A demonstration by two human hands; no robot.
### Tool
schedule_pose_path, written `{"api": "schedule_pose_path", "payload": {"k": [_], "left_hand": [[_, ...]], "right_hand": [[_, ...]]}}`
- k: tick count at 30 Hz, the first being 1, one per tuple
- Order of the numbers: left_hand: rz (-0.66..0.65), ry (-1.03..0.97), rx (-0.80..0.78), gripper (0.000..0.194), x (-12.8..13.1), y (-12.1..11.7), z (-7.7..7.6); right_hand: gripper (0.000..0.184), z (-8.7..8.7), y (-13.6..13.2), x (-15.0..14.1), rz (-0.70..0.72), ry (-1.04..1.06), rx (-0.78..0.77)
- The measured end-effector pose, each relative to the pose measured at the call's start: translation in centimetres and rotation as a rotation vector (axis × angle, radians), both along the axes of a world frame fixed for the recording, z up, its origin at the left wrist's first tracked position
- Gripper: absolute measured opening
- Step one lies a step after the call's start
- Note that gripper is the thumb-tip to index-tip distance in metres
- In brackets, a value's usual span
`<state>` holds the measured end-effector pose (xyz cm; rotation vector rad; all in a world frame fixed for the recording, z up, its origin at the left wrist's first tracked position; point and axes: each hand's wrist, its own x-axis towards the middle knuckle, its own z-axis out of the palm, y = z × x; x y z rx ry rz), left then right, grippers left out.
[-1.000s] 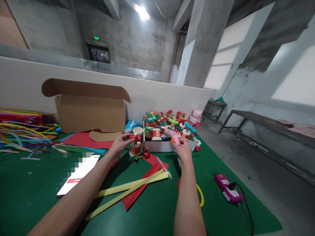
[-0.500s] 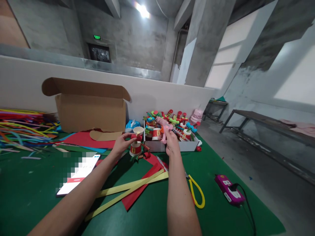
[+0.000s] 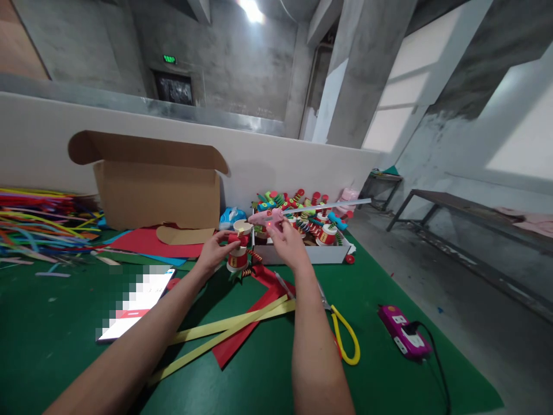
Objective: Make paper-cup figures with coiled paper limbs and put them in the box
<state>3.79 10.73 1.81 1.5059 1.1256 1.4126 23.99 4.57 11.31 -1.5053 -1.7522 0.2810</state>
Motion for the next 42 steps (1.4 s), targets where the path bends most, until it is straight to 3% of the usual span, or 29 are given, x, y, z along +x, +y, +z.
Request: {"api": "schedule_pose_path", "payload": {"k": [8, 18, 42], "left_hand": [[0.044, 0.034, 0.011, 0.036, -0.2, 0.0, 0.1], [0.007, 0.029, 0.007, 0.035, 0.1, -0.4, 0.5], [-0.01, 0.031, 0.03, 0.034, -0.1, -0.2, 0.3]], "right_hand": [[0.027, 0.8, -0.9, -0.8, 0.091, -0.169, 0.052], [0.031, 1.4, -1.7, -2.5, 0.014, -0.338, -0.012], [0.038, 1.6, -1.9, -2.8, -0.025, -0.4, -0.068]]}}
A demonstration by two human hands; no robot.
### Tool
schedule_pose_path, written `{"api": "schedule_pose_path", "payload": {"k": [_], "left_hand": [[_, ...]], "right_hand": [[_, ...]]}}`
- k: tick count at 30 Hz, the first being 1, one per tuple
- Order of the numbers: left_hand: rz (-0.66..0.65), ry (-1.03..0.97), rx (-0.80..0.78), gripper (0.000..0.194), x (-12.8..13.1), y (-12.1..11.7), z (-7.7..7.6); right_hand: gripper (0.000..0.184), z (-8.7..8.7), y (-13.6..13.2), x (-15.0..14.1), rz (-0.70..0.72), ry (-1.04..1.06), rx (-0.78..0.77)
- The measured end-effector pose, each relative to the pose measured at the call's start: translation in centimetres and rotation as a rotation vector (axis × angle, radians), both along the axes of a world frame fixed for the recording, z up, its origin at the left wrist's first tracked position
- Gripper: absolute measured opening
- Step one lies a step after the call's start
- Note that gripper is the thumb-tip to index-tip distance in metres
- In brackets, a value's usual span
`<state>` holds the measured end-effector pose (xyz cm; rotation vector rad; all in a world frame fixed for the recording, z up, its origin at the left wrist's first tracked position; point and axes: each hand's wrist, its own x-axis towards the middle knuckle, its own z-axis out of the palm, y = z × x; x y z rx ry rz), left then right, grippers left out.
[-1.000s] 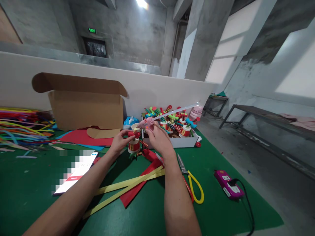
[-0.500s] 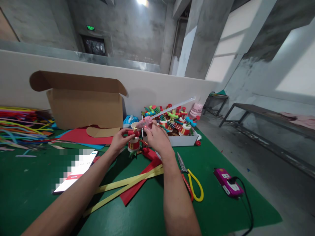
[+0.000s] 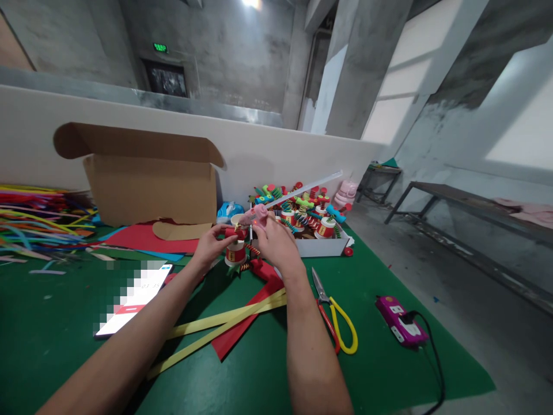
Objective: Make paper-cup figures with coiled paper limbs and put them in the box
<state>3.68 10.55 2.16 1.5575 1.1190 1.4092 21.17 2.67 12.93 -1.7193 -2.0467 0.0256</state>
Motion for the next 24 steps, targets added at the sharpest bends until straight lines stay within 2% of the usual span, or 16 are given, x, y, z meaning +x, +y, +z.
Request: {"api": "schedule_pose_path", "payload": {"k": [24], "left_hand": [[0.023, 0.025, -0.017, 0.035, -0.1, 0.15, -0.08]], "right_hand": [[0.033, -0.21, 0.09, 0.15, -0.033, 0.0, 0.021]]}}
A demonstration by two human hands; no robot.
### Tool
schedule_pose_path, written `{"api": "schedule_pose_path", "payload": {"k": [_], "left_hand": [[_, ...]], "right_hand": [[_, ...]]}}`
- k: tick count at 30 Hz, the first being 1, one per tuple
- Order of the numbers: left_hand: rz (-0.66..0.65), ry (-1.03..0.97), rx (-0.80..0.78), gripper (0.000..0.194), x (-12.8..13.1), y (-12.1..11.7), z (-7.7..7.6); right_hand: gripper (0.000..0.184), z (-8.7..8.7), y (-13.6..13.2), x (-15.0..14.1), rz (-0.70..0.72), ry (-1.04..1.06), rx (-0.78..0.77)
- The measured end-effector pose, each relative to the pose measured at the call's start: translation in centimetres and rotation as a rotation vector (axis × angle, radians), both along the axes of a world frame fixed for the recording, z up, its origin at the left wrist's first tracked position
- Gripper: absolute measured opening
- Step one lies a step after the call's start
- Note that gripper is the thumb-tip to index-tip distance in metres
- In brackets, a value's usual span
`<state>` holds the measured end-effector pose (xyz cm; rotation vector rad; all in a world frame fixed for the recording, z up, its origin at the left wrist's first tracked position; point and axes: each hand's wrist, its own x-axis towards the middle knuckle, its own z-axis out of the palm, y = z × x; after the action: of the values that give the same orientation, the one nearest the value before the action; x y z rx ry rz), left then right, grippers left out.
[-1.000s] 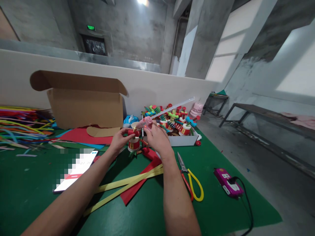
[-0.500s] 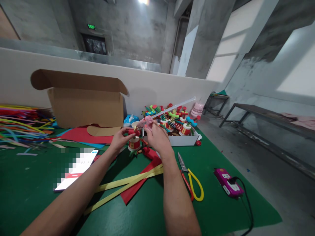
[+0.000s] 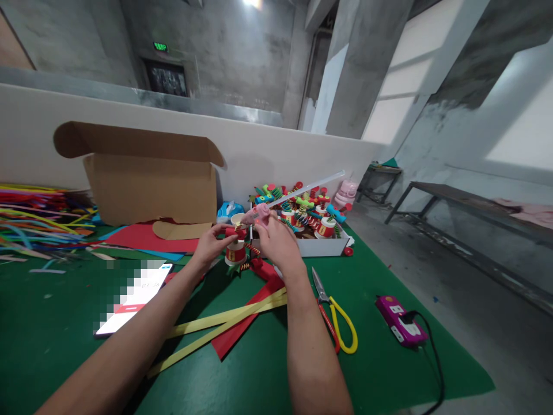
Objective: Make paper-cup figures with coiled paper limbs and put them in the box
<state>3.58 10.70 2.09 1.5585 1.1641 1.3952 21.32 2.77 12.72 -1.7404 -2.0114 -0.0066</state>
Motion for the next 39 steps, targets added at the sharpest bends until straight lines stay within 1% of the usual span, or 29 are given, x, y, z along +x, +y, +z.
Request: {"api": "schedule_pose_path", "payload": {"k": [5, 9, 12, 14, 17, 20, 24, 26, 28, 32, 39], "left_hand": [[0.002, -0.003, 0.003, 0.034, 0.0, 0.1, -0.1], [-0.005, -0.005, 0.012, 0.034, 0.1, 0.1, -0.2], [-0.014, -0.014, 0.007, 0.035, 0.0, 0.1, -0.3], [0.004, -0.013, 0.01, 0.035, 0.0, 0.2, -0.3], [0.025, -0.004, 0.013, 0.035, -0.1, 0.2, -0.2], [0.016, -0.011, 0.0, 0.037, -0.1, 0.2, -0.2], [0.003, -0.023, -0.01, 0.038, -0.1, 0.1, -0.1], [0.004, -0.024, -0.011, 0.038, -0.1, 0.1, -0.1], [0.005, -0.028, -0.013, 0.037, -0.1, 0.1, -0.1], [0.004, -0.04, -0.02, 0.038, -0.1, 0.1, 0.0], [0.019, -0.047, -0.031, 0.037, 0.0, -0.1, 0.2]], "right_hand": [[0.032, 0.1, 0.0, -0.1, 0.001, 0.011, -0.016], [0.031, -0.1, 0.1, 0.0, 0.005, 0.034, -0.011], [0.029, -0.4, 0.5, 0.2, 0.007, 0.083, 0.012], [0.027, -0.5, 0.8, 0.4, 0.007, 0.135, 0.02], [0.023, -0.7, 1.2, 0.9, -0.013, 0.247, 0.026], [0.021, -1.0, 1.6, 1.4, 0.01, 0.448, 0.021], [0.03, -1.8, 1.9, 1.7, 0.13, 0.805, -0.095], [0.033, -2.1, 2.1, 1.6, 0.16, 0.93, -0.156], [0.034, -2.2, 2.2, 1.4, 0.171, 0.994, -0.186], [0.033, -2.1, 2.2, 1.2, 0.198, 1.045, -0.209], [0.042, -1.6, 1.8, 1.2, 0.28, 1.183, -0.252]]}}
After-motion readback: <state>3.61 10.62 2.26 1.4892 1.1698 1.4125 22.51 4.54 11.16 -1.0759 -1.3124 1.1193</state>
